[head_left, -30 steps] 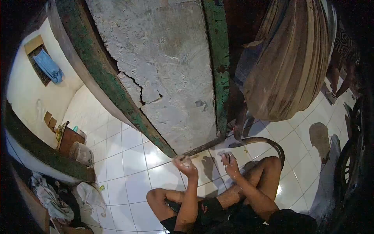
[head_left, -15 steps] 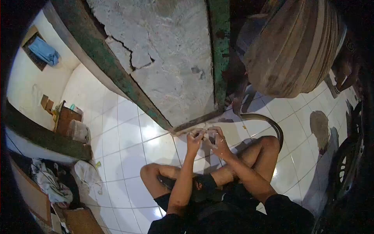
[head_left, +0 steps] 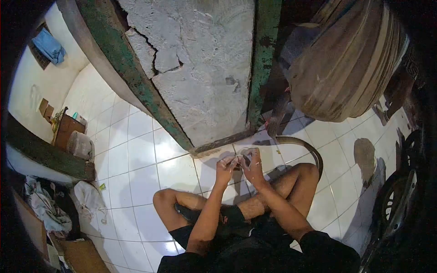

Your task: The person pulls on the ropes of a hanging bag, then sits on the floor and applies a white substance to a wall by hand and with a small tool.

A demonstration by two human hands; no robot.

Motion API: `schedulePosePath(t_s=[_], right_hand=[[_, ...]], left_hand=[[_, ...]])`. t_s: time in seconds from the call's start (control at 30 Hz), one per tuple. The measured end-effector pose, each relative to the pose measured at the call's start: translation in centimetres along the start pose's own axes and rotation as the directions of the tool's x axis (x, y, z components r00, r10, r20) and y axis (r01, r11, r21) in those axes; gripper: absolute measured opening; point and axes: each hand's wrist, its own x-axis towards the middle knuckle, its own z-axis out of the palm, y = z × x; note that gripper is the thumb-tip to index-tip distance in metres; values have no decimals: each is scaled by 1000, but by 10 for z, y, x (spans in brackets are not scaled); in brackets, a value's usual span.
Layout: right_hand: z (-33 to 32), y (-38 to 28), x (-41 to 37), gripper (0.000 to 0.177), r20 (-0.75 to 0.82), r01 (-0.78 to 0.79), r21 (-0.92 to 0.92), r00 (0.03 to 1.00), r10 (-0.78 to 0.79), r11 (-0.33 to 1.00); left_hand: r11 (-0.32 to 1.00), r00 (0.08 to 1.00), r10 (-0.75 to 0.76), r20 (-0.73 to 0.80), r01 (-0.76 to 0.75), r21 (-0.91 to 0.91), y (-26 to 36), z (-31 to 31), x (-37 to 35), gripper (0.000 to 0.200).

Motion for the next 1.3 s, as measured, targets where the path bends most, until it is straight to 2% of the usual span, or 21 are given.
schedulePosePath(t_s=[0.07, 0.1, 0.2, 0.23, 0.33, 0.4, 0.47, 0.5, 0.6, 0.63, 0.73, 0.77, 0.8, 0.87, 0.93, 1.0, 1.03, 1.13, 1.17, 1.2, 1.3], right_hand=[[-16, -26, 7, 50, 60, -214, 51, 976, 211, 976], [-5, -15, 4, 41, -99, -204, 142, 971, 219, 968], [-3, -1, 5, 25, -8, -193, 273, 979, 203, 942], [-25, -35, 16, 18, 142, -291, 240, 954, 263, 926], [7, 22, 4, 14, 63, -181, 69, 982, 177, 981], [29, 59, 3, 11, 90, -350, 640, 919, 385, 685], [-17, -4, 41, 19, 22, -152, 40, 988, 151, 988], [-21, -14, 60, 18, 73, -274, 194, 962, 265, 942], [-41, -54, 110, 5, -126, 99, 276, 990, -66, 956], [-46, -65, 123, 4, -127, 69, 267, 991, -36, 961], [-62, -102, 156, 9, -165, 31, 180, 986, -1, 983], [-71, -122, 166, 12, -199, 48, 108, 980, -26, 993], [-74, -132, 174, 17, -231, 61, 35, 972, -52, 997], [-73, -125, 186, 21, -248, 177, 148, 959, -137, 973], [-73, -121, 196, 23, -268, 240, 135, 943, -198, 961], [-69, -119, 198, 12, -287, 245, 174, 939, -189, 954], [-67, -117, 199, 7, -297, 249, 194, 937, -185, 949], [-65, -114, 198, 15, -252, 192, 178, 957, -144, 965], [-65, -113, 198, 23, -225, 161, 160, 967, -123, 974], [-65, -116, 199, 16, -245, 138, 228, 966, -80, 964], [-62, -126, 202, 25, -292, 113, 387, 956, 6, 915]], left_hand=[[999, 1000, 2, -21, -1, 34, -2, 2, -3, 25], [984, 985, 175, 11, -174, -29, -20, 3, 11, 15], [981, 979, 187, 82, -190, 30, -17, -1, 13, 17], [972, 975, 213, 69, -219, 89, -14, -1, 13, 18], [914, 953, 301, 40, -301, 271, -6, -3, 10, 21], [937, 927, 348, -140, -337, 96, -19, -3, 10, 19], [916, 882, 394, -260, -400, 32, -38, -9, 22, 15], [933, 930, 183, -317, -267, -243, -23, -6, 16, 10], [936, 885, 94, -457, -235, -262, -19, -16, 17, 9], [949, 836, 122, -536, -256, -182, -15, -18, 15, 12], [925, 805, 61, -590, -268, -270, -27, -28, 29, 17], [979, 780, 151, -607, -204, -19, -49, -41, 40, 24], [971, 719, 188, -669, -238, 17, -45, -43, 42, 26], [952, 580, 257, -773, -291, 98, -38, -47, 45, 30], [924, 491, 372, -787, -279, 262, -1, -49, 29, 19], [838, 313, 535, -785, -314, 446, 0, -52, 31, 19], [861, 331, 500, -800, -292, 417, -2, -56, 34, 25], [802, 205, 587, -784, -280, 527, -5, -62, 48, 37], [844, 263, 523, -810, -293, 450, -6, -62, 50, 50], [864, 284, 489, -825, -286, 414, -8, -63, 54, 53], [893, 364, 418, -832, -335, 302, -14, -64, 62, 61]])
